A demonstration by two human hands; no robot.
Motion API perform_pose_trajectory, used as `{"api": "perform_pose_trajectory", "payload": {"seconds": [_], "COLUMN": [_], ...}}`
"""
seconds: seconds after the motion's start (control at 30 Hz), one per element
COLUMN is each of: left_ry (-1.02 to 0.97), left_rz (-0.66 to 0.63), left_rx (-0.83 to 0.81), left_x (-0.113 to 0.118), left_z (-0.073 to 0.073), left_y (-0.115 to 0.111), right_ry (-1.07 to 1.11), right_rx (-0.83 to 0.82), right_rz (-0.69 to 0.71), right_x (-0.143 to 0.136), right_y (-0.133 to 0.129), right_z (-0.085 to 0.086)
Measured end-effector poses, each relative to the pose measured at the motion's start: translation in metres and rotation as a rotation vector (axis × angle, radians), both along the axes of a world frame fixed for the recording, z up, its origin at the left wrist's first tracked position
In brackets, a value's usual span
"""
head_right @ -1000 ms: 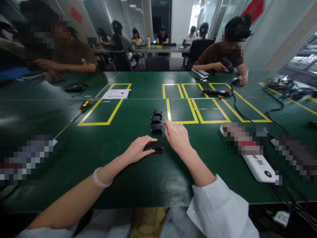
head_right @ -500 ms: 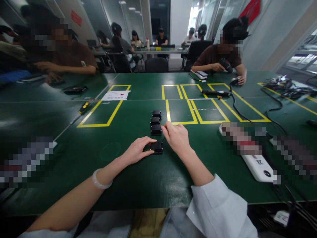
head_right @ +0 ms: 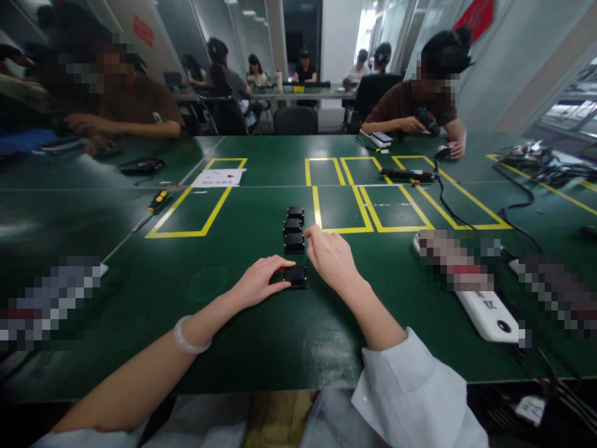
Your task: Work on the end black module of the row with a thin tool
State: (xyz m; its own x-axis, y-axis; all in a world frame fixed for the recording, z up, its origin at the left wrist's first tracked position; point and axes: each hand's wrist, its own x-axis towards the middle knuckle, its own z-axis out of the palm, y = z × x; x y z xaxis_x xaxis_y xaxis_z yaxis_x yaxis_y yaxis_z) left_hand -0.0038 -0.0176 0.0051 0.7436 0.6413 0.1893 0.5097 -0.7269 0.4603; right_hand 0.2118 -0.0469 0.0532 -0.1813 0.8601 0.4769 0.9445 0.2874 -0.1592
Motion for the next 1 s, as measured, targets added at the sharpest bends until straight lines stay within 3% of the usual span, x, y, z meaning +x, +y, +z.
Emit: {"api": "perform_pose_trajectory", "payload": {"seconds": [0.2, 0.5, 0.8, 1.0], "left_ry": [-0.004, -0.006, -0.014, -0.013], "left_rz": [0.001, 0.004, -0.004, 0.0], "left_rx": [-0.008, -0.015, -0.006, -0.006], "left_x": [-0.0006, -0.0006, -0.001, -0.0003], "left_z": [-0.0011, 0.0007, -0.0014, -0.0024], "left_y": [0.0005, -0.0006, 0.0003, 0.001], "right_ry": [-0.003, 0.041, 0.005, -0.011], "right_rx": [0.032, -0.029, 0.059, 0.069], "right_rz": [-0.061, -0.032, -0.105, -0.068], "right_x": [0.0008, 0.0017, 0.001, 0.0006], "right_y": [-0.0007, 0.0009, -0.0028, -0.0009], "right_z": [-0.003, -0.002, -0.0035, -0.0065]}}
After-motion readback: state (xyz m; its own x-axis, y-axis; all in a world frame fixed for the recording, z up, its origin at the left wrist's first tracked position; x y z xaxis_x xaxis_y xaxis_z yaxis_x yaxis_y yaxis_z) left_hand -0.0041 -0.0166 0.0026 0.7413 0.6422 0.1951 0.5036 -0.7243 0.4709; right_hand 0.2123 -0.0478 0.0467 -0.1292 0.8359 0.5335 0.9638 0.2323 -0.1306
